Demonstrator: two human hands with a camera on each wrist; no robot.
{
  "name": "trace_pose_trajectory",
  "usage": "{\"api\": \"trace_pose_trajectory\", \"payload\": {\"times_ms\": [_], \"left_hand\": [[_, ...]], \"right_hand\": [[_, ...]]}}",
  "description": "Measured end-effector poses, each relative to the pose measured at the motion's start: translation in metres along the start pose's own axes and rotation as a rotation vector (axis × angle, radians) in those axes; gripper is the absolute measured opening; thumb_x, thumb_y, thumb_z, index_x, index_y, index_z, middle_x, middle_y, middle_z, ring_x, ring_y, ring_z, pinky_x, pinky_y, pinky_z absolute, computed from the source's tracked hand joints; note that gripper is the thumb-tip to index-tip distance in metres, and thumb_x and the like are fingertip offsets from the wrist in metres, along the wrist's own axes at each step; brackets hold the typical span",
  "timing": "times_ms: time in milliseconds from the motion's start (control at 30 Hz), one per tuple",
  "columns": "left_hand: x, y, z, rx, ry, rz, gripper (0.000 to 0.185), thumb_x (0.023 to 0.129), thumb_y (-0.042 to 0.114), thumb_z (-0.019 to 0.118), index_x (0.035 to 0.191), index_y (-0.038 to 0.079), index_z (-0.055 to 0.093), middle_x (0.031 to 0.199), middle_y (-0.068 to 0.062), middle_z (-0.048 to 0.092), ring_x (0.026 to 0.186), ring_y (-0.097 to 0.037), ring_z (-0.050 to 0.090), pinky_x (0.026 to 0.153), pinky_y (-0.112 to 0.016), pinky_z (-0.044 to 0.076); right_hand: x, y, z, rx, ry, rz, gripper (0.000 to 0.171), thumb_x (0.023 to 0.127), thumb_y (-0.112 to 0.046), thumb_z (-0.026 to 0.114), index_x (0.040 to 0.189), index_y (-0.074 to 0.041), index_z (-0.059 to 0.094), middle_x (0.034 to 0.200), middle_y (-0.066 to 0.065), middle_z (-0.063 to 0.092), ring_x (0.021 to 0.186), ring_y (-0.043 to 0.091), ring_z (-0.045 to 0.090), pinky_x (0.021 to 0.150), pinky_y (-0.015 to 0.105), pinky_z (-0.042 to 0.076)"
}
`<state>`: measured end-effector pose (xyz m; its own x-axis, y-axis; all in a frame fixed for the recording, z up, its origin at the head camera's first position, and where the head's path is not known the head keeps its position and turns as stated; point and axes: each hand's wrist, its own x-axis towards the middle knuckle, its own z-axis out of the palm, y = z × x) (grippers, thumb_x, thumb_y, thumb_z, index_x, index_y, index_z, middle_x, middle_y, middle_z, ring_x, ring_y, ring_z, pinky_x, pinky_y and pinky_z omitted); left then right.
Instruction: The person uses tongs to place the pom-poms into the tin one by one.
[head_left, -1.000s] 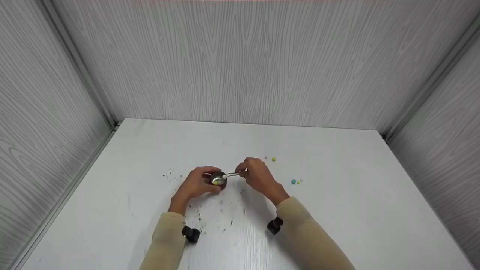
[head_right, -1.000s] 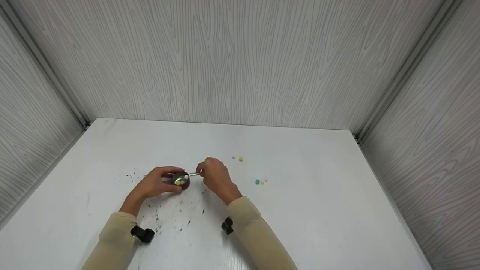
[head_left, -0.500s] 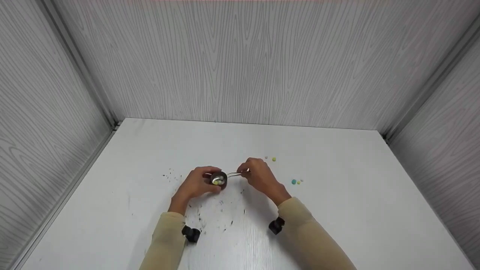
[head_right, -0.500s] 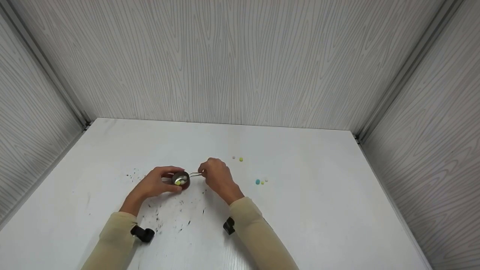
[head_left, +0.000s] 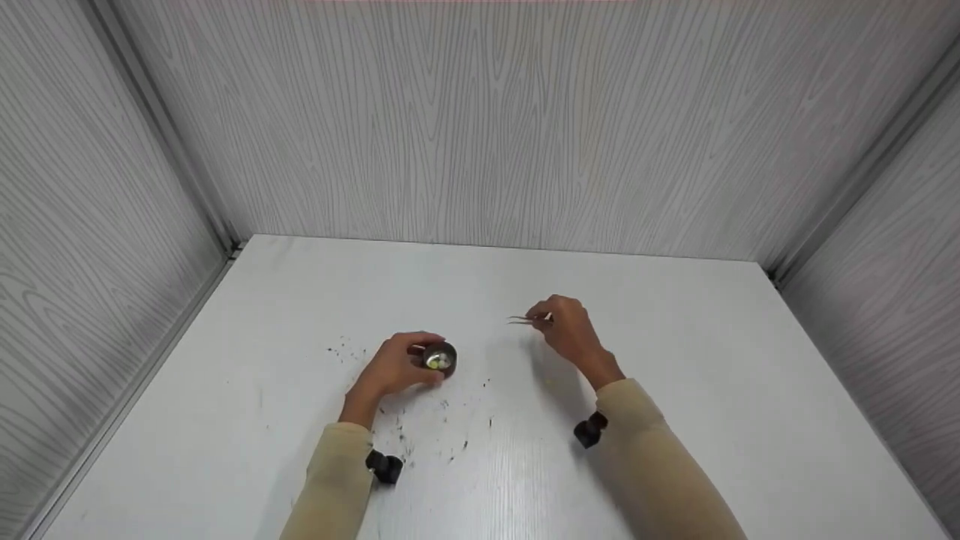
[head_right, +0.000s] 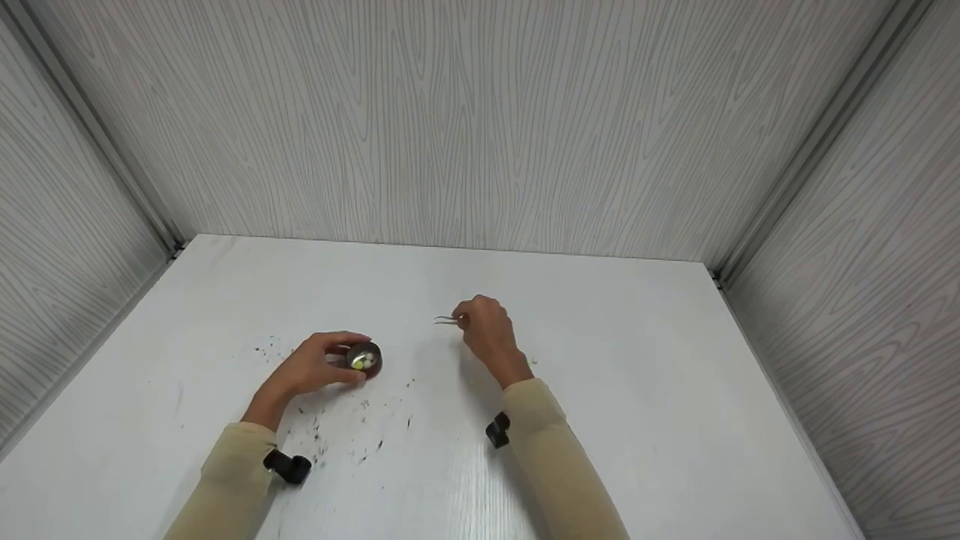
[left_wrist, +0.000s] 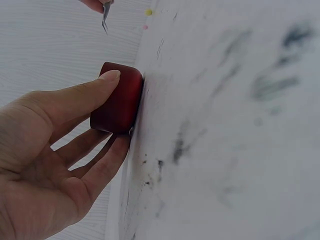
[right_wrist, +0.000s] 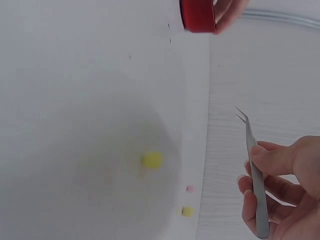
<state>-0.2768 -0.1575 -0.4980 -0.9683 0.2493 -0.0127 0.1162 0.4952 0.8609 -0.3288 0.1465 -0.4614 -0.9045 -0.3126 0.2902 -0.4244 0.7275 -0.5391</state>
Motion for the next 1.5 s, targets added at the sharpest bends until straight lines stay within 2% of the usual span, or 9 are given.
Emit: {"api": "trace_pose_trajectory", "payload": {"times_ms": [267, 533, 867, 1200, 1500], "left_hand": [[0.001, -0.001, 0.000, -0.007, -0.007, 0.002, 0.057, 0.082, 0.004, 0.086, 0.136, 0.007, 0.066, 0.136, -0.020, 0.066, 0.125, -0.041, 0.063, 0.107, -0.056, 0.050], [0.002, 0.000, 0.002, -0.009, -0.010, 0.002, 0.056, 0.082, 0.003, 0.085, 0.135, 0.007, 0.067, 0.136, -0.019, 0.066, 0.125, -0.041, 0.064, 0.107, -0.055, 0.051], [0.001, 0.001, 0.003, -0.010, -0.011, -0.021, 0.058, 0.082, 0.004, 0.086, 0.136, 0.008, 0.066, 0.136, -0.019, 0.066, 0.125, -0.039, 0.063, 0.107, -0.055, 0.051], [-0.001, 0.000, 0.004, 0.002, 0.000, -0.024, 0.057, 0.082, 0.004, 0.085, 0.136, 0.009, 0.066, 0.136, -0.018, 0.066, 0.125, -0.039, 0.064, 0.108, -0.055, 0.050], [0.000, 0.000, 0.002, -0.009, 0.004, -0.029, 0.057, 0.082, 0.004, 0.085, 0.135, 0.009, 0.067, 0.137, -0.018, 0.066, 0.125, -0.039, 0.063, 0.108, -0.056, 0.050]], "right_hand": [[0.003, 0.036, -0.020, -0.039, 0.037, 0.050, 0.014, 0.091, 0.005, 0.072, 0.101, 0.001, 0.080, 0.099, 0.018, 0.078, 0.094, 0.035, 0.072, 0.083, 0.049, 0.059], [0.003, 0.055, -0.027, -0.099, 0.033, 0.103, 0.015, 0.092, 0.007, 0.069, 0.103, 0.003, 0.079, 0.101, 0.021, 0.077, 0.099, 0.037, 0.071, 0.089, 0.052, 0.057], [-0.001, 0.063, -0.024, -0.119, 0.011, 0.165, 0.016, 0.092, 0.007, 0.069, 0.103, 0.003, 0.079, 0.103, 0.022, 0.076, 0.100, 0.038, 0.071, 0.088, 0.052, 0.058], [-0.002, 0.064, -0.019, -0.114, -0.001, 0.236, 0.019, 0.093, 0.008, 0.066, 0.104, 0.002, 0.079, 0.108, 0.021, 0.077, 0.108, 0.038, 0.070, 0.096, 0.053, 0.056], [-0.002, 0.063, -0.020, -0.102, 0.036, 0.214, 0.021, 0.093, 0.010, 0.064, 0.101, 0.000, 0.080, 0.106, 0.019, 0.077, 0.105, 0.037, 0.070, 0.093, 0.053, 0.056]]}}
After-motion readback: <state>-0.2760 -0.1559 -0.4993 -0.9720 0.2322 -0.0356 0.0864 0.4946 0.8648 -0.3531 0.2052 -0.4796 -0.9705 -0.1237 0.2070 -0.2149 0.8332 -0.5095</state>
